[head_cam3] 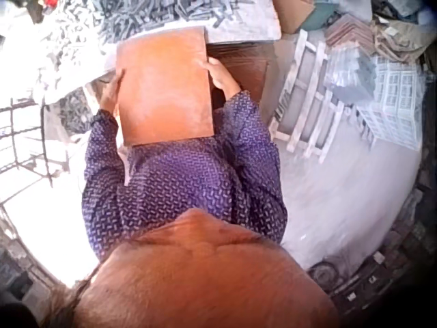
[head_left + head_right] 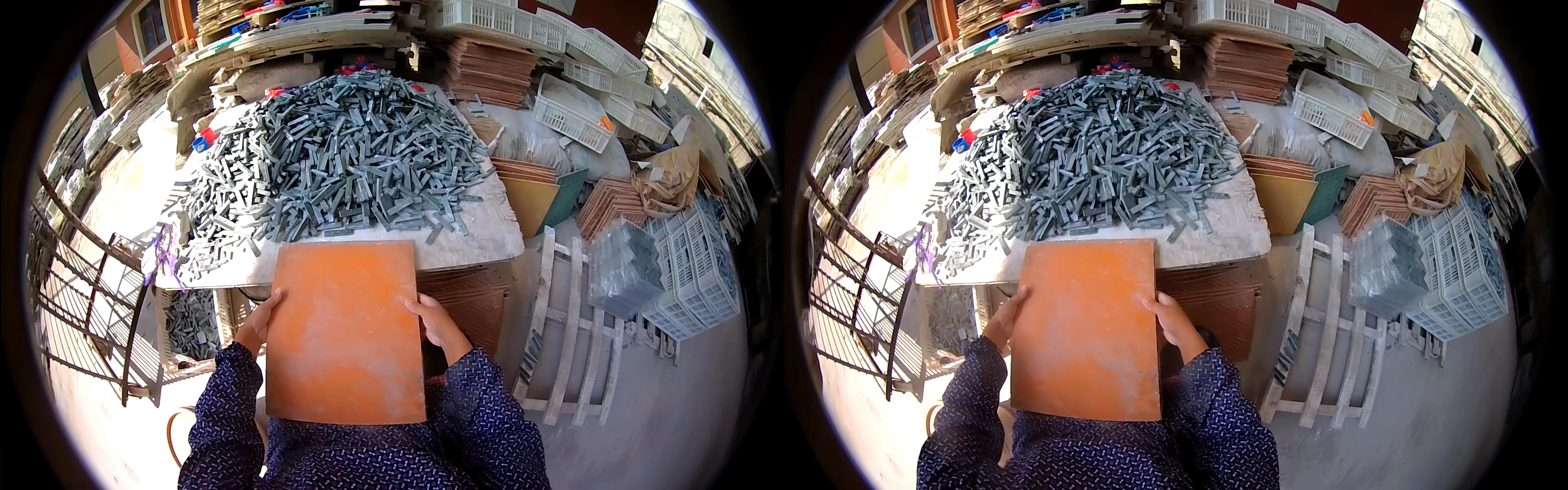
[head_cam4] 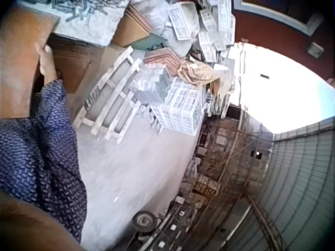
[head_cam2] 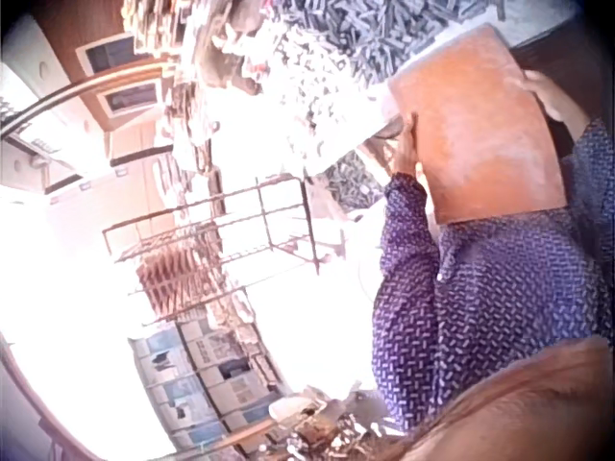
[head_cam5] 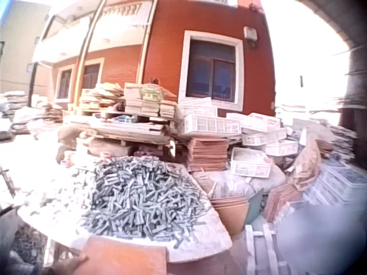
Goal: The person arranges small rectangular tiles on a square board in a herringbone pattern. They pick tiles from a nearby pile, place them one by one, and occasionally flip the board to continue the pattern.
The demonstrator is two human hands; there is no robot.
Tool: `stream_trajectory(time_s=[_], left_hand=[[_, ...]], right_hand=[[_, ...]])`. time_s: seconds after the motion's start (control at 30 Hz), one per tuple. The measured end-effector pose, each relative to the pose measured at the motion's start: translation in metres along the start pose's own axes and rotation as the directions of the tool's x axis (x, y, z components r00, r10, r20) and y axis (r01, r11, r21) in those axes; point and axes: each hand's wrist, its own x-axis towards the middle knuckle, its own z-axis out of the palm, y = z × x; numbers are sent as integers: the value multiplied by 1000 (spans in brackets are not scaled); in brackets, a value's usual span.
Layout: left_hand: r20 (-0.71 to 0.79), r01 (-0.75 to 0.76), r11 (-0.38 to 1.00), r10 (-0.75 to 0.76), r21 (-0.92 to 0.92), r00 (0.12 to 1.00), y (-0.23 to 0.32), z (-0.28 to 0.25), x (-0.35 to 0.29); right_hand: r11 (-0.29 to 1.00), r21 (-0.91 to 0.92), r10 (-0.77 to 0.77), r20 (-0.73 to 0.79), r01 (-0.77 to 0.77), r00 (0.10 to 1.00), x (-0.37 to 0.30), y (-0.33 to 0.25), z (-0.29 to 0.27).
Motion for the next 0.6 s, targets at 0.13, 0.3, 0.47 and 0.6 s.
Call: stream_trajectory(time_s=[0.13,0.3,0.47,0.6], left_hand=[[188,99,976,-62,-196,980,-11,-19,5],[129,181,983,-181,7,975,9,-13,4],[21,208,978,-207,-8,978,16,16,-4],[40,-3,1000,2,24,999,40,26,-4]], right_hand=[[998,57,17,-11,-16,1000,-20,15,12],[977,110,184,12,-184,983,-14,11,11],[979,69,196,-59,-192,979,-13,6,4],[997,-43,58,-96,-62,994,-10,-21,12]])
